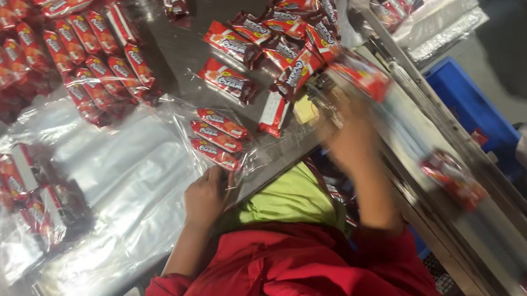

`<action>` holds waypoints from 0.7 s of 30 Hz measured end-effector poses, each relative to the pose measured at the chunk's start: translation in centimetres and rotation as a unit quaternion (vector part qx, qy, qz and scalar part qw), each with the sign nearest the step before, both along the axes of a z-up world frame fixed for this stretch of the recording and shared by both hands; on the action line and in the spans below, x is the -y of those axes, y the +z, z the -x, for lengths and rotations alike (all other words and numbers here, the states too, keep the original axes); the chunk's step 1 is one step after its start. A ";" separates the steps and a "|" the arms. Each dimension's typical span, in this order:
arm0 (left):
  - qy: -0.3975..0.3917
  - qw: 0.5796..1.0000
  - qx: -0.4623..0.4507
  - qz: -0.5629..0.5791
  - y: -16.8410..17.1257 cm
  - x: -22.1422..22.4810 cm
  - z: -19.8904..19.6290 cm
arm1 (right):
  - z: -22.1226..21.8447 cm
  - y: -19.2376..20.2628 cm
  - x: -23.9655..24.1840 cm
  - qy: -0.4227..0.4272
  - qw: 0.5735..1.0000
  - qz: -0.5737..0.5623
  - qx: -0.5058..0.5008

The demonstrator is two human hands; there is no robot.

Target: The person places small red snack packets into clear plastic bags on a metal table and then moves the filled bags to a conveyor belt. The person repeats this process continuously.

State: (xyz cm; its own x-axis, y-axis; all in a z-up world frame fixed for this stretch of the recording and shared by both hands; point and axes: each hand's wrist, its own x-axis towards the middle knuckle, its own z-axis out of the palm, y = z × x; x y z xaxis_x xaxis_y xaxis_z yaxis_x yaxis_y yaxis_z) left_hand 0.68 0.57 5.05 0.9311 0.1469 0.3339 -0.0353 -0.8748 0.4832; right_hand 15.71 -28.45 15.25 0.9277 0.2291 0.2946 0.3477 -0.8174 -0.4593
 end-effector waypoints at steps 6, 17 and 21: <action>-0.001 1.000 -0.022 -0.002 0.6 0.5 0.4 | -13.1 -1.1 1.5 0.063 0.990 0.127 0.021; -0.004 0.999 -0.019 0.032 1.2 0.6 0.6 | -5.6 2.9 5.5 -0.024 0.993 0.048 0.106; -0.028 0.992 -0.016 0.118 0.7 -0.5 1.1 | -2.5 2.7 6.7 0.054 0.997 -0.019 -0.055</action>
State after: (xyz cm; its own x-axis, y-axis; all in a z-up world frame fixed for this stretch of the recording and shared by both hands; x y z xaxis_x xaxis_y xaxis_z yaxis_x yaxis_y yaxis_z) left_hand -0.42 1.12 5.73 0.9498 0.1649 0.2657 -0.0618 -0.7339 0.6764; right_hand 18.25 -35.11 17.99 0.9254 0.3203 0.2026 0.3787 -0.7593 -0.5292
